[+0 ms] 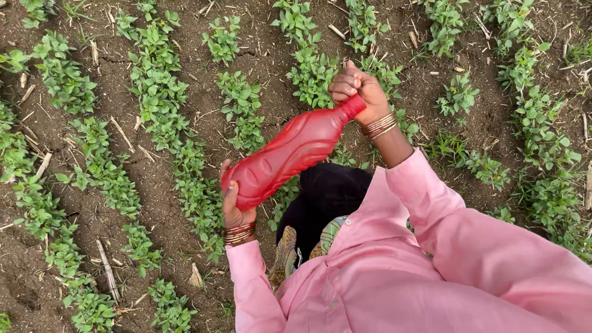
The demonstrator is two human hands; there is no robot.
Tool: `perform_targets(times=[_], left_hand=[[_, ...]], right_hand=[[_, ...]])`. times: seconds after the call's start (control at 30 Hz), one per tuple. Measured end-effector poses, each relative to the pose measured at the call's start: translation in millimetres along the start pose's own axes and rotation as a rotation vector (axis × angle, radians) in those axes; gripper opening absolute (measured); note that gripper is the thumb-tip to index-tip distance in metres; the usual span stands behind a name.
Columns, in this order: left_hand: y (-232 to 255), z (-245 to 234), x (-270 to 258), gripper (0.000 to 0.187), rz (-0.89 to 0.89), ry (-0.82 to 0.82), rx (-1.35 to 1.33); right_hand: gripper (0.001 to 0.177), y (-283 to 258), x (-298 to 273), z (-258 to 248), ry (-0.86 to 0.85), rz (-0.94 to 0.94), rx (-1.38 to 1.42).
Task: The person walks through rows of crops in a field, holding a red bottle and applying its contents to the base of individual plants by hand.
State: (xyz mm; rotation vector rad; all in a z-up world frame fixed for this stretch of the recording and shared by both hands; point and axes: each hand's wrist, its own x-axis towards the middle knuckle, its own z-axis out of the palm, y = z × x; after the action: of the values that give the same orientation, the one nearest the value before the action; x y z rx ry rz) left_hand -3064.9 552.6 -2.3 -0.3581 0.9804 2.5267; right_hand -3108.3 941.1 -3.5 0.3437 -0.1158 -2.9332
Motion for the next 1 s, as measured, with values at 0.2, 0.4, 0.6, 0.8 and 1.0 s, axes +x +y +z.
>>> perform_targets(times=[0.2,0.4,0.6,0.8,1.0], left_hand=[[-33.3,3.2,55.6,0.070,-0.151,-0.158,-0.444],[-42.1,7.8,97.1,0.071,-0.175,-0.207,-0.639],[-18.1,-0.6,169.9,0.072,-0.096,-0.110,-0.605],[26.6,14.6,239.2,0.078,0.019,-0.062,-0.510],[50.7,66.7,311.4,0.079,0.072,-0.081,-0.501]], right_hand=[[0.039,-55.0,56.0,11.3,-0.007,-0.025,-0.122],[0.036,-136.0,100.5,-115.4,0.720,-0.094,-0.472],[0.023,-160.7,177.9,-126.9,0.897,0.266,-1.419],[0.029,-201.5,334.8,-91.0,0.811,0.270,-2.271],[0.023,-270.2,472.1,-29.0,0.527,-0.096,-2.048]])
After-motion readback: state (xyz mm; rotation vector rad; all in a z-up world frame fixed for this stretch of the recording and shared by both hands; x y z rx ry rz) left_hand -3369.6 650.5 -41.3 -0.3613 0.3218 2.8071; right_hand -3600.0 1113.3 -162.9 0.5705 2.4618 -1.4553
